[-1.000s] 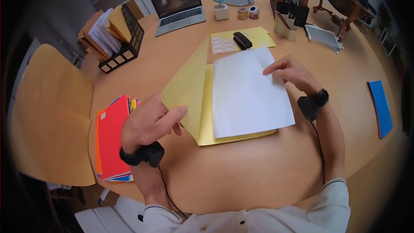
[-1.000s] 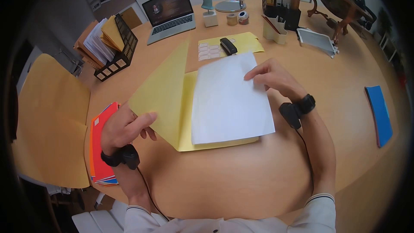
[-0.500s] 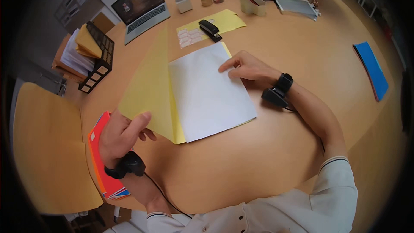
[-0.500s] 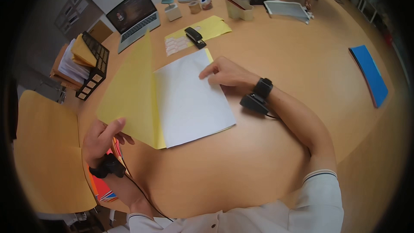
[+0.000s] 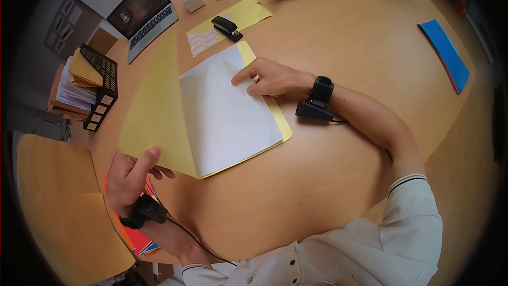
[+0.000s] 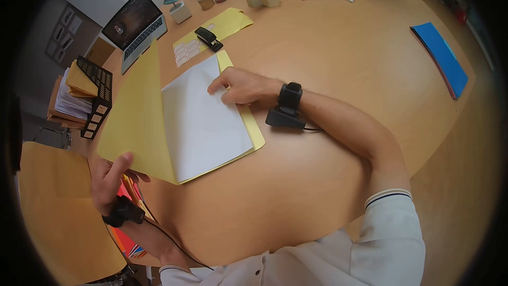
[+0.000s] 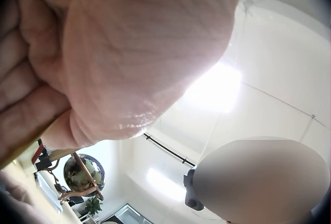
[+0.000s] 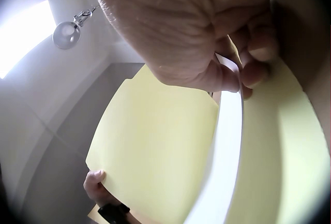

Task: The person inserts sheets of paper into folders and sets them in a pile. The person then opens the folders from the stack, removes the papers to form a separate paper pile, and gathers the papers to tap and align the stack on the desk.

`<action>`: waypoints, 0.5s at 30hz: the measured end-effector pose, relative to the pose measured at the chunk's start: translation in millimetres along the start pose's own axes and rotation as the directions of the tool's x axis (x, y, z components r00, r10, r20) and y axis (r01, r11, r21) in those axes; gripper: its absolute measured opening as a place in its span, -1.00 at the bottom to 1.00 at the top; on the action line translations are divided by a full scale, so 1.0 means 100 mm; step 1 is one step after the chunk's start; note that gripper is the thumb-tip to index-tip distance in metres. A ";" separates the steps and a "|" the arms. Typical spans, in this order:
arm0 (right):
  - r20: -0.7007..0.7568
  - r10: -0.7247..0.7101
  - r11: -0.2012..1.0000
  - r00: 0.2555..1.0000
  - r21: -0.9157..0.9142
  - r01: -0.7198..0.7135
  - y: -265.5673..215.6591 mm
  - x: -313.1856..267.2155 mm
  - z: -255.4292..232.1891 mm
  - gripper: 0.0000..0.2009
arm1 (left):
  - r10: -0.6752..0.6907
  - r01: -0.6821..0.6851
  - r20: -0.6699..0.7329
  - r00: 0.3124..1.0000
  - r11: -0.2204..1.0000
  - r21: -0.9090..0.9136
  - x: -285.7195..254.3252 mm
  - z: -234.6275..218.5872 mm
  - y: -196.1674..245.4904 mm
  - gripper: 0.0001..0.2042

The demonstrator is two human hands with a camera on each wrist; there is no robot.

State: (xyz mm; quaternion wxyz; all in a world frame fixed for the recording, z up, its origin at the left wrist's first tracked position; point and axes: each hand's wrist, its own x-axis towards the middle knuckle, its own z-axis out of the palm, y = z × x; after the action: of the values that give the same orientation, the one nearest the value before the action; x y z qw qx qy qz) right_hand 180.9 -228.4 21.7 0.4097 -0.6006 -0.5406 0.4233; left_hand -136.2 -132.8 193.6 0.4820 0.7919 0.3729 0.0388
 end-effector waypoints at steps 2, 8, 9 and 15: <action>-0.018 -0.085 0.996 0.996 -0.040 0.084 0.11 0.07 0.01 -0.46 | -0.017 0.017 0.020 1.000 1.000 0.004 0.02 0.04 0.00 -0.74; -0.042 -0.170 0.975 0.985 -0.152 0.162 0.20 0.10 0.03 -0.48 | 0.105 -0.290 0.483 0.869 0.900 0.325 0.20 0.04 0.11 -0.76; -0.043 -0.183 0.967 0.982 -0.185 0.172 0.20 0.10 0.03 -0.50 | 0.107 -0.289 0.478 0.872 0.901 0.324 0.22 0.02 0.08 -0.76; 0.053 -0.110 0.991 0.993 -0.069 0.113 0.07 0.07 0.01 -0.54 | 0.222 -0.230 0.076 0.972 0.967 0.112 0.77 0.01 -0.45 -0.64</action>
State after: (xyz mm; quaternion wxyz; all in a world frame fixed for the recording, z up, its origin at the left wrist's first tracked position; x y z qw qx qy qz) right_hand 182.5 -222.1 14.1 0.3976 -0.5733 -0.5979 0.3946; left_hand -105.4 -73.2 134.6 0.4374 0.8576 0.2667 0.0462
